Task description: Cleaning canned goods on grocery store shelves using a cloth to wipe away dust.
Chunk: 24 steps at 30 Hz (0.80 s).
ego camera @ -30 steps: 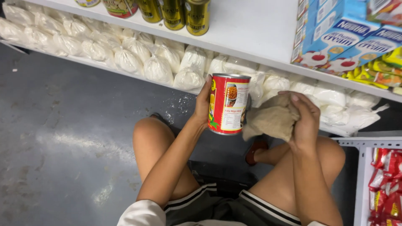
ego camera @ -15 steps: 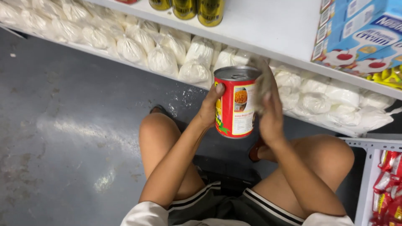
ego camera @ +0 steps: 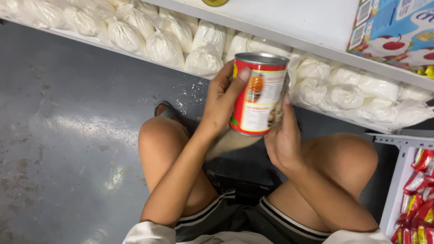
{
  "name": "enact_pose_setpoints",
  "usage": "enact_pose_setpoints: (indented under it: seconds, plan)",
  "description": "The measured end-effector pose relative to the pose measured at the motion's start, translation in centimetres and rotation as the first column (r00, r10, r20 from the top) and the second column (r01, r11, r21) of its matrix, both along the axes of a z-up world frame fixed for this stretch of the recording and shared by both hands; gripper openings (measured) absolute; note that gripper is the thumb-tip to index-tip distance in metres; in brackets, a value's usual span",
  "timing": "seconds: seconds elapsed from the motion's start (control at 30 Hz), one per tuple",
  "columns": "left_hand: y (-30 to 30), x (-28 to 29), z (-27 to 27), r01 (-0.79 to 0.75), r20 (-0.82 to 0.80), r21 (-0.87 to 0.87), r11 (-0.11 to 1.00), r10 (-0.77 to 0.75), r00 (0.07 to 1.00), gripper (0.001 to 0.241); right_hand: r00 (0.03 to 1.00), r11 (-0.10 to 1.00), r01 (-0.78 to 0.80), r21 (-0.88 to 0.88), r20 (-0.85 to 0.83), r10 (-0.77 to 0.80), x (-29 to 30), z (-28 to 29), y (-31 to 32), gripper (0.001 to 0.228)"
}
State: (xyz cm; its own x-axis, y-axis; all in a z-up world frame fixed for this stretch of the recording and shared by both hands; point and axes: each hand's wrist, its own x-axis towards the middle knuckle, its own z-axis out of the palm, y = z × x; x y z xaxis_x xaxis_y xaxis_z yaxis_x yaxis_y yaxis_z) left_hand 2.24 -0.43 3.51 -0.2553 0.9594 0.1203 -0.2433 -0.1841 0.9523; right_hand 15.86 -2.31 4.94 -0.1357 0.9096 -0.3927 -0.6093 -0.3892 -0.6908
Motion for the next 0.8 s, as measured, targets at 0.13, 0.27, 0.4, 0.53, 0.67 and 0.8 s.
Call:
enact_pose_setpoints:
  seconds: [0.13, 0.27, 0.4, 0.53, 0.67, 0.8]
  plan:
    - [-0.2, 1.0, -0.1, 0.029, 0.071, -0.025, 0.999, -0.027, 0.997, 0.048, 0.932, 0.899, -0.157, 0.409, 0.363, -0.003, -1.3, 0.9, -1.2, 0.051]
    - [-0.4, 1.6, -0.5, -0.058, 0.121, 0.038, 0.998, 0.053, 0.991, 0.042, 0.718, 0.652, -0.386, 0.653, 0.656, -0.232, 0.5, -1.7, -2.1, 0.062]
    - [-0.7, 1.2, -0.4, -0.04, 0.111, 0.035, 0.999, 0.036, 0.993, 0.04, 0.518, 0.433, -0.611, 0.662, 0.749, -0.414, 1.9, -1.3, 0.3, 0.066]
    - [-1.1, 1.7, 0.3, 0.064, 0.13, -0.001, 0.998, -0.064, 0.989, 0.042, 0.557, 0.56, -0.569, 0.603, 0.783, -0.277, 2.1, 0.6, 2.5, 0.051]
    - [-1.3, 1.7, 1.0, 0.03, 0.004, -0.024, 0.999, -0.03, 1.0, 0.051, 0.813, 0.815, -0.305, 0.492, 0.58, -0.046, 2.4, -1.1, 2.9, 0.056]
    - [-1.5, 1.1, 1.5, 0.006, -0.048, -0.023, 1.0, -0.007, 0.999, 0.051, 0.736, 0.769, -0.367, 0.523, 0.669, -0.104, 3.4, -4.8, 0.9, 0.054]
